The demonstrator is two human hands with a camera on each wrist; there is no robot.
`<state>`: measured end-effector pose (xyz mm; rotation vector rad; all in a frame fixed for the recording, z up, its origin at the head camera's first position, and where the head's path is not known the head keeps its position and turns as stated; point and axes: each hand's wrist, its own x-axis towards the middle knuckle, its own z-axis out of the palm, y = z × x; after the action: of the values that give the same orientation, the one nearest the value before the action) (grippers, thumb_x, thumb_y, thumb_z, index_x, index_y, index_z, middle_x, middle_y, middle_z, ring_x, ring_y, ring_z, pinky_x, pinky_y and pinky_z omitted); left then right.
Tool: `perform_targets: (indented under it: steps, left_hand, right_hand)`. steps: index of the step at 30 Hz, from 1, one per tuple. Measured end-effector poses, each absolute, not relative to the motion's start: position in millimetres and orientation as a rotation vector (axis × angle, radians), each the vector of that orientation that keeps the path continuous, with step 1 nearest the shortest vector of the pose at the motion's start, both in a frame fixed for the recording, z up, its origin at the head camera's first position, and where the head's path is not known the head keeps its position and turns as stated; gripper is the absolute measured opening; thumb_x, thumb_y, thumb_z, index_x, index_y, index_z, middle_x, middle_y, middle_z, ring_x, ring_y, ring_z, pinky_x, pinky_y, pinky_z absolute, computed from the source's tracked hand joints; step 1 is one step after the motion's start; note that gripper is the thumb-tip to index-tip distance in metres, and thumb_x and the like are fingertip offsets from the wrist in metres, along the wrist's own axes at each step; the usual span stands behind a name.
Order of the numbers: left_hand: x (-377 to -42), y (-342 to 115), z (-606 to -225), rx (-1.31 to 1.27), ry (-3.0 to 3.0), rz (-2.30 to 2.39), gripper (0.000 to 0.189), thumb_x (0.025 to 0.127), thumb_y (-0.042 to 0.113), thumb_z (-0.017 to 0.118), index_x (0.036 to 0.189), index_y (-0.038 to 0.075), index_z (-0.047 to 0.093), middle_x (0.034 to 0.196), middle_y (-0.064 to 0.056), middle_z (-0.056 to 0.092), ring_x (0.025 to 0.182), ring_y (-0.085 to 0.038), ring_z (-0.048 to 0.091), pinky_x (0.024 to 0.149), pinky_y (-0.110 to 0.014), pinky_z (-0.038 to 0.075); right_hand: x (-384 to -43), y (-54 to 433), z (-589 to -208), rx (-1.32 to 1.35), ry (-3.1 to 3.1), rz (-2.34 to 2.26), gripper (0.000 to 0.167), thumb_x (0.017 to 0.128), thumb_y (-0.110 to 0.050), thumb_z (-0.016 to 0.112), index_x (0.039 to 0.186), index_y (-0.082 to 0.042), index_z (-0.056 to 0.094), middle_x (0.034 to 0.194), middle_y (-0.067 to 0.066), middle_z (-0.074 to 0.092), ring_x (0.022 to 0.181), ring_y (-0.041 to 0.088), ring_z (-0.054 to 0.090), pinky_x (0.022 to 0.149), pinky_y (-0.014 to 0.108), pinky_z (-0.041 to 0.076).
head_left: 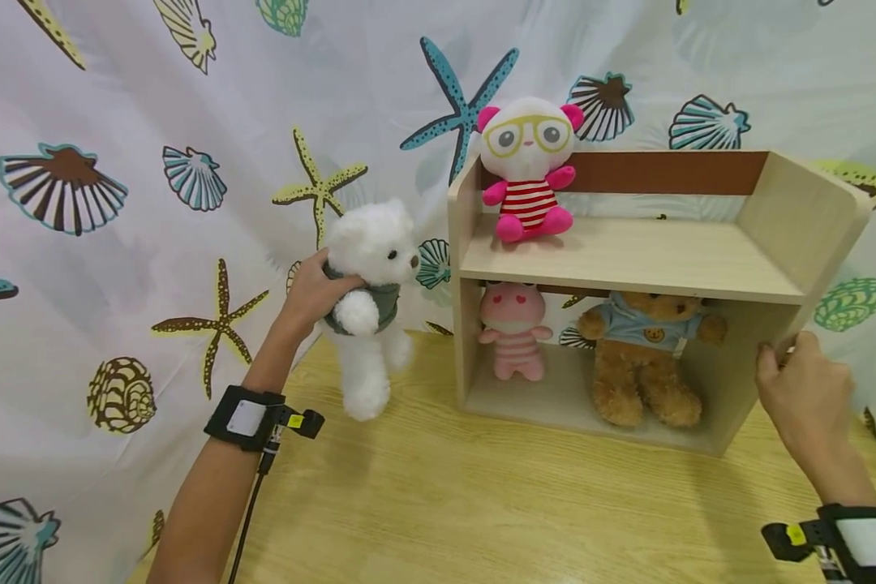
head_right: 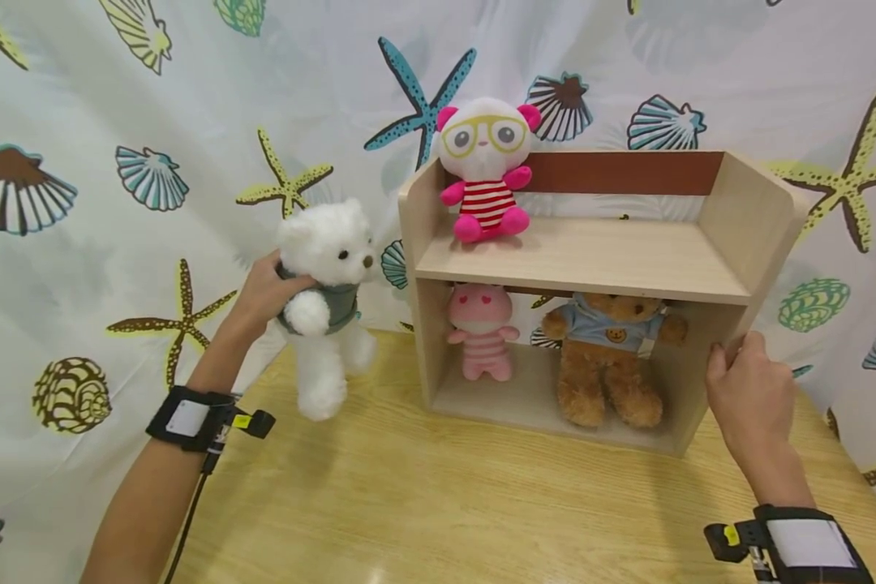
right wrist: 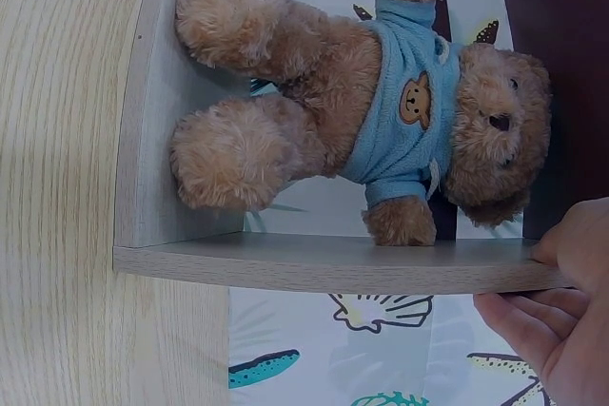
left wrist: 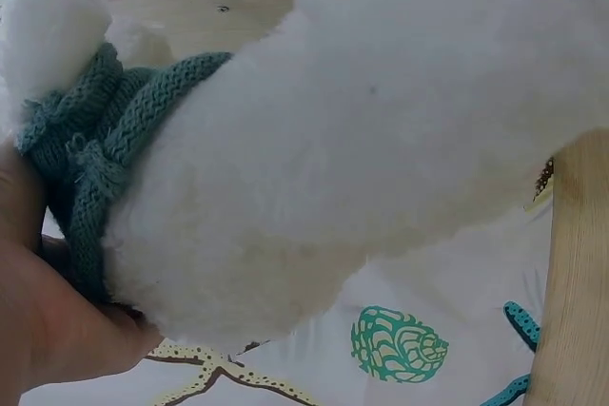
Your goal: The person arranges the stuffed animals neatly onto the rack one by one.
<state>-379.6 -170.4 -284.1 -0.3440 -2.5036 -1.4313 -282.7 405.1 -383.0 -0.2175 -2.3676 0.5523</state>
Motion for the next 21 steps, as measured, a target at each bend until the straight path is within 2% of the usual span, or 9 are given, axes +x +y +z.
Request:
perform_targets:
  steps: [5,16,21]
  left_hand:
    - [-376.6,-169.6,-283.0,-0.364,-2.49,-1.491,0.067,0.093,0.024,0.069,0.149,0.003,0.041,0.145,-0.022,0.044,0.131,-0.039,0.043,0.102,-0.056,0.039]
    - [-370.2,-163.1,-273.2,-0.365,-2.475,-1.6,0.064,0.093,0.027,0.067,0.147,0.002,0.043,0.143,-0.021,0.045,0.129,-0.038,0.045,0.101,-0.052,0.041]
    - [-368.3,-161.9,-267.3,-0.402,-2.443,-1.641,0.064,0.093,0.024,0.068,0.147,0.001,0.042,0.143,-0.021,0.045,0.128,-0.036,0.045,0.102,-0.05,0.041]
  right_hand:
    - [-281.2,404.8,-382.2,-0.186,-2.372,0.57,0.034,0.099,-0.01,0.051,0.102,0.023,0.047,0.089,0.049,0.056,0.06,0.057,0.059,0.033,0.034,0.035]
    - [-282.1,404.9,-382.8,-0.199,-2.379,0.562,0.033,0.099,-0.011,0.052,0.101,0.022,0.047,0.089,0.048,0.056,0.063,0.058,0.06,0.034,0.04,0.039]
    - [-282.2,405.7,-383.2,-0.191,-2.364,0.563,0.031,0.099,-0.01,0.053,0.097,0.021,0.048,0.088,0.048,0.056,0.062,0.058,0.06,0.033,0.038,0.038]
